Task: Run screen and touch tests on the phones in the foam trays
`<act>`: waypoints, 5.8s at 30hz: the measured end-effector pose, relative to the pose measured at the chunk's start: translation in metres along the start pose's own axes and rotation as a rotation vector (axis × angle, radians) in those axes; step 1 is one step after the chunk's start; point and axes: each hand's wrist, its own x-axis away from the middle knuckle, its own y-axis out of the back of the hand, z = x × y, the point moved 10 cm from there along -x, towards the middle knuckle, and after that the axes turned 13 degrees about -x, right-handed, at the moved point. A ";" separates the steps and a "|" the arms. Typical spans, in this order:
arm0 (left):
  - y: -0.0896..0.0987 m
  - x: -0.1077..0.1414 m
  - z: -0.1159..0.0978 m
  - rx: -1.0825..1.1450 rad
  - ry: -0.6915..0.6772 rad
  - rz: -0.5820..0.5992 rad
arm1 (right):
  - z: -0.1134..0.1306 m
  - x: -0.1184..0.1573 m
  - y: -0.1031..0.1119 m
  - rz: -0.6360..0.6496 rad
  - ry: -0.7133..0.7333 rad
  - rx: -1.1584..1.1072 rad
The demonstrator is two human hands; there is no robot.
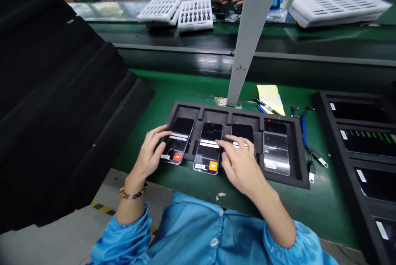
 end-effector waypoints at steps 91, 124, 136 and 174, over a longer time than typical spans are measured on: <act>0.030 0.034 -0.052 -0.151 -0.256 -0.414 | -0.007 0.080 0.014 -0.187 0.148 0.158; 0.025 0.015 0.008 0.121 -0.006 -0.423 | -0.050 0.061 0.045 -0.300 -0.101 -0.038; 0.026 0.014 0.005 -0.027 -0.005 -0.353 | -0.051 0.058 0.040 -0.218 -0.098 0.030; -0.033 -0.076 -0.047 -0.301 0.047 0.179 | -0.048 0.003 0.027 -0.285 -0.405 0.416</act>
